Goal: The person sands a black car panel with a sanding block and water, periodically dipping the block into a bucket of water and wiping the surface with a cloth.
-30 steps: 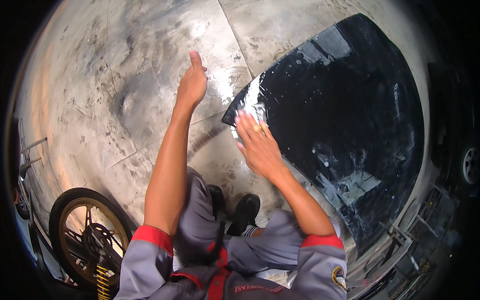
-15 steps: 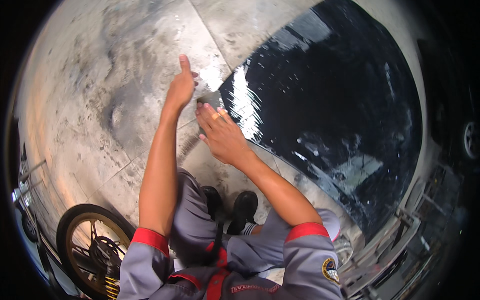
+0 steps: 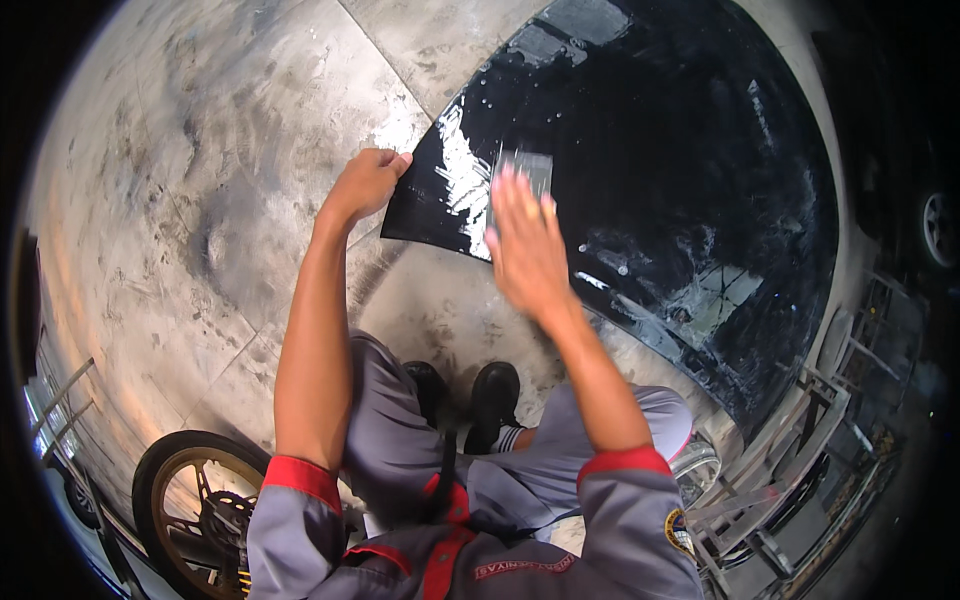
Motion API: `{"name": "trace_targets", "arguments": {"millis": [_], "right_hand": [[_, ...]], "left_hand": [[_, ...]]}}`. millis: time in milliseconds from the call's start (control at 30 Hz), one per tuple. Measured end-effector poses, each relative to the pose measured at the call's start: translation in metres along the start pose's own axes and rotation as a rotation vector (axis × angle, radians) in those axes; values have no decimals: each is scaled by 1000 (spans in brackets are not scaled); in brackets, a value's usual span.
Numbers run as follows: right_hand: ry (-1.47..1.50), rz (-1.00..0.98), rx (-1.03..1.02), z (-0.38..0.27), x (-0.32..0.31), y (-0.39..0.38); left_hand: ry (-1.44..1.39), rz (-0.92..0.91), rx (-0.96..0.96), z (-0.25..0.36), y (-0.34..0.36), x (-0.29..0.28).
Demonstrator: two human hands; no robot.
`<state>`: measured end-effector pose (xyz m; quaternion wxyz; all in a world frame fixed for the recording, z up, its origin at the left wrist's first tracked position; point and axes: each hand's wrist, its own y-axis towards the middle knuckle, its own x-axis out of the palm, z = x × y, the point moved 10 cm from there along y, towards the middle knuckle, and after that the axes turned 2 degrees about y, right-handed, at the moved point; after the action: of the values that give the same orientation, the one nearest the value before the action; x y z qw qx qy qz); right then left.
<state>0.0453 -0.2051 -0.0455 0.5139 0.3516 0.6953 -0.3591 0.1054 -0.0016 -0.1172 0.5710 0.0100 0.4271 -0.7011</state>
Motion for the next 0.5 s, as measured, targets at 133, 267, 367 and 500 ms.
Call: {"name": "trace_targets", "arguments": {"millis": [133,267,367,500], "right_hand": [[80,-120,2,-9,10,-48],[6,40,-58,-30,4,55],[66,-26,-108,-58,20,39],[56,-222,-57,-17,22,-67]], "left_hand": [[63,84,-60,9,-5,-4],[35,33,-111,4,23,7],[-82,-27,-129,-23,23,-2],[46,-78,-79,-1,10,6]]}}
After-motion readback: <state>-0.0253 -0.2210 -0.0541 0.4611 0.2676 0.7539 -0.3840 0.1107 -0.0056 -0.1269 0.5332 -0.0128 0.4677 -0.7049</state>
